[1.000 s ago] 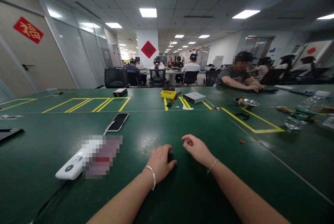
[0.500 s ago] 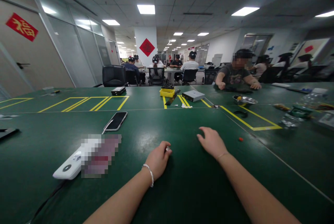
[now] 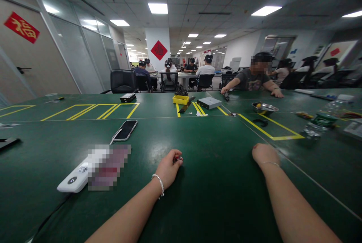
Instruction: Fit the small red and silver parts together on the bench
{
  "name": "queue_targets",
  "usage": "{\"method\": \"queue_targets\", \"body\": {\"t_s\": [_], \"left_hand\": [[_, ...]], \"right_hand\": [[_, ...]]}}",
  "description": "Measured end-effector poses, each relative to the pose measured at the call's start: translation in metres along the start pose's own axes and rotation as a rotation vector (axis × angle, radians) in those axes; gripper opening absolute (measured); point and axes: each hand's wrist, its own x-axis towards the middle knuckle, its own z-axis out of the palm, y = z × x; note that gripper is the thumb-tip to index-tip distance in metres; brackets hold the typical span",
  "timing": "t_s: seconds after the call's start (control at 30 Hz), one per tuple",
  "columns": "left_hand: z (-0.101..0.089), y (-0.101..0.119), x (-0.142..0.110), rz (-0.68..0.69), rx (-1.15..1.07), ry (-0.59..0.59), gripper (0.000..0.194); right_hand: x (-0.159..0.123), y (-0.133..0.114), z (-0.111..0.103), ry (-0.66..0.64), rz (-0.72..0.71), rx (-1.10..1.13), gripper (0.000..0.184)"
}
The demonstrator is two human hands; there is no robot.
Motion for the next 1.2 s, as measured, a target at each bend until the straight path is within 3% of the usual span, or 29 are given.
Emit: {"method": "queue_targets", "body": {"t_s": [0.07,0.13,0.3,0.37,0.47,0.8,1.2], "left_hand": [[0.000,0.000,0.001,-0.015,-0.023,-0.004,0.020],[0.000,0.001,0.001,-0.026,-0.041,-0.018,0.020],[0.000,0.003,0.001,-0.021,-0.061,-0.040,0.022],[0.000,0.004,0.000,-0.001,-0.050,-0.038,0.020],[0.000,0.005,-0.001,0.044,-0.019,-0.007,0.019],[-0.001,0.011,-0.002,0.047,-0.019,0.024,0.015],[-0.002,0.011,0.000,0.061,0.041,0.020,0.014]], "right_hand": [[-0.005,-0.017,-0.003,-0.069,-0.018,0.097,0.020],[-0.015,-0.043,-0.007,-0.196,-0.059,0.349,0.021],[-0.063,-0.120,-0.016,-0.695,-0.174,1.159,0.023],[-0.084,-0.144,-0.021,-0.889,-0.198,1.357,0.022],[-0.107,-0.164,-0.026,-1.025,-0.166,1.539,0.021],[-0.117,-0.172,-0.023,-1.044,-0.039,1.595,0.020],[-0.123,-0.174,-0.018,-0.944,-0.161,1.551,0.022]]}}
